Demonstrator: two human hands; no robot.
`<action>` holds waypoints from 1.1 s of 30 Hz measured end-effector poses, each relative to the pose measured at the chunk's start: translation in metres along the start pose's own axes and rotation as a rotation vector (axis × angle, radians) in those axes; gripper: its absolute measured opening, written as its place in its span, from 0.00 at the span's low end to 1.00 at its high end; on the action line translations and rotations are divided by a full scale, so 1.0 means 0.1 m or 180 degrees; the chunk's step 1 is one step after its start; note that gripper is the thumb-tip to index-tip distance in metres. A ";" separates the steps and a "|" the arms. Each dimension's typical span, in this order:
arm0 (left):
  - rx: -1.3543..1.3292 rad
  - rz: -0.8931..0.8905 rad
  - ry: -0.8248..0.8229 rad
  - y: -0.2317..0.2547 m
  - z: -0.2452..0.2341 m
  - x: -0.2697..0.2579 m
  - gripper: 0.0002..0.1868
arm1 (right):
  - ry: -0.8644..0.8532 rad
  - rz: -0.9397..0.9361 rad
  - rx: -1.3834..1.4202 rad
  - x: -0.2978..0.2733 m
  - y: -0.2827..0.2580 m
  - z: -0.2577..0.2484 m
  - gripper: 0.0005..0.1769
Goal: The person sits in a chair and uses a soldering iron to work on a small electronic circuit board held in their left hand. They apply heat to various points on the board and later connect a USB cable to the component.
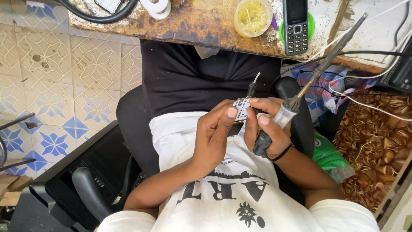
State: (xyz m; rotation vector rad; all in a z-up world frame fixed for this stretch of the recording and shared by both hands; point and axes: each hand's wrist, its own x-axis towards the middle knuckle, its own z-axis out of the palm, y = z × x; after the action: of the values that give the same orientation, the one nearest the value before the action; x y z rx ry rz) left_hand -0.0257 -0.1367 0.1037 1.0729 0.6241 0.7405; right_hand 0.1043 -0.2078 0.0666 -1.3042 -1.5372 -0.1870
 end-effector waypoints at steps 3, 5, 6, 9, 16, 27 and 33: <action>0.0013 0.0005 0.0026 -0.05 -0.02 -0.01 0.20 | -0.0004 0.0152 0.0069 0.01 -0.02 0.02 0.22; 0.0015 -0.0008 0.0069 -0.08 -0.02 -0.02 0.20 | 0.0041 0.0209 0.0139 -0.01 -0.02 0.04 0.21; 0.0015 -0.0011 0.0073 -0.09 -0.02 -0.03 0.20 | 0.0038 0.0212 0.0142 -0.03 -0.03 0.05 0.21; 0.0019 -0.0014 0.0115 -0.10 -0.02 -0.02 0.21 | 0.0153 0.0466 0.0388 -0.08 -0.03 0.06 0.20; -0.0327 -0.0286 0.0130 -0.12 -0.03 -0.02 0.22 | 0.0335 0.0426 0.0354 -0.20 0.02 0.11 0.17; -0.0603 -0.0885 0.0368 0.24 0.07 0.16 0.14 | 0.0706 0.0400 0.0724 -0.25 0.03 0.27 0.18; -0.0522 -0.0949 0.0433 -0.04 -0.04 0.06 0.16 | 0.0045 0.1300 0.1409 -0.52 0.06 -0.44 0.14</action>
State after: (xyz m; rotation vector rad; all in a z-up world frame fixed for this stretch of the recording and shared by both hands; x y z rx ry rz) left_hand -0.0241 -0.1315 0.0984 0.7620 0.8053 0.5955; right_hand 0.1267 -0.2671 0.0427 -1.2180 -1.1798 0.3831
